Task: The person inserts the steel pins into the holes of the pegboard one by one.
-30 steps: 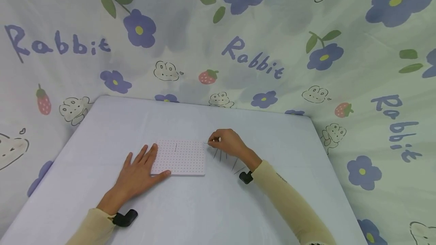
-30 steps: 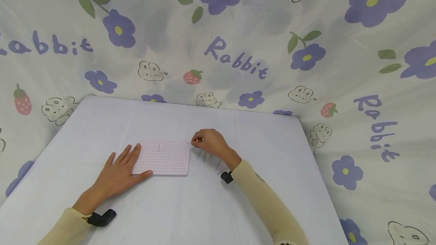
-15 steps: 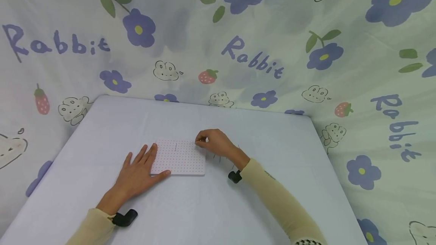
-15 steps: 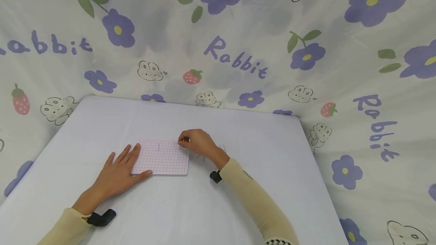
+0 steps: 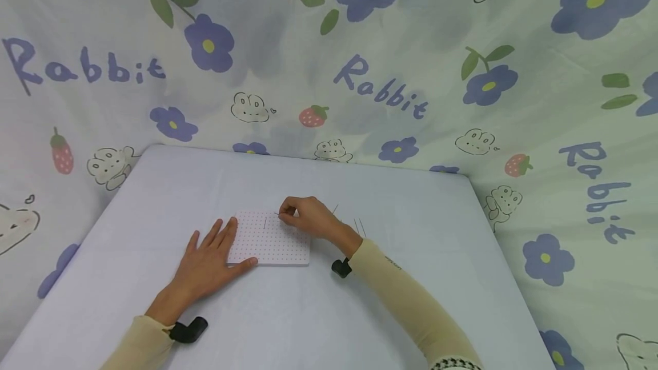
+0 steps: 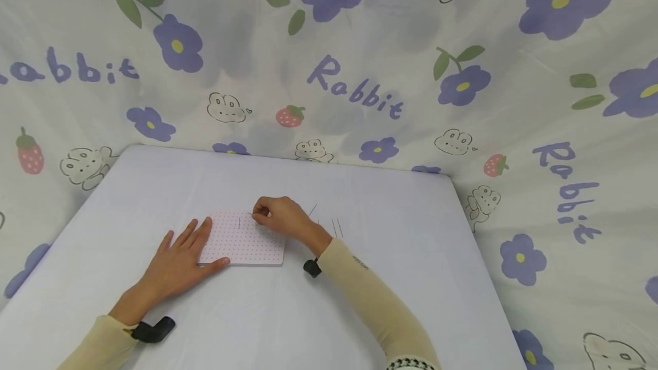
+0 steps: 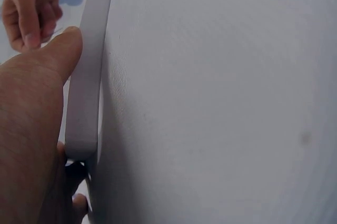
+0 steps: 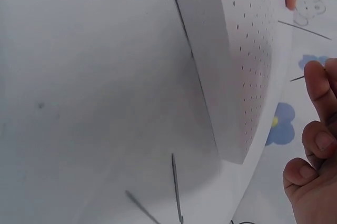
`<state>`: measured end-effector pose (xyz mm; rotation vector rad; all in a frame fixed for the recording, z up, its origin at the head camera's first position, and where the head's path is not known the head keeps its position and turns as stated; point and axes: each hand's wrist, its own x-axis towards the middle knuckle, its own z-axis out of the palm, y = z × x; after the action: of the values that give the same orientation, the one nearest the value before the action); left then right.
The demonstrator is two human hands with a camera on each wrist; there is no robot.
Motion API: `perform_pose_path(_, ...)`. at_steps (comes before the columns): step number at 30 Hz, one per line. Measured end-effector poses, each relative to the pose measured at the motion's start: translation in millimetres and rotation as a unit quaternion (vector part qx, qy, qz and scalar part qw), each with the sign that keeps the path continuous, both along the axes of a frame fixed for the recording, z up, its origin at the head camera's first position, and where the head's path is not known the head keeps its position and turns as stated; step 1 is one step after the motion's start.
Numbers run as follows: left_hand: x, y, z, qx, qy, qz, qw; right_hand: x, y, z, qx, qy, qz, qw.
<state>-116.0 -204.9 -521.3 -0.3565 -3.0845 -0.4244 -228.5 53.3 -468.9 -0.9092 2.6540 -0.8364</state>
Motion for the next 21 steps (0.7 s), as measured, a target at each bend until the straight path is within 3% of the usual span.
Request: perform_pose_path(21, 0.0, 0.3, 2.3, 0.001, -0.006, 0.001, 1.0, 0.5, -14.2, 2.0, 0.0, -0.014, 0.006, 0.9999)
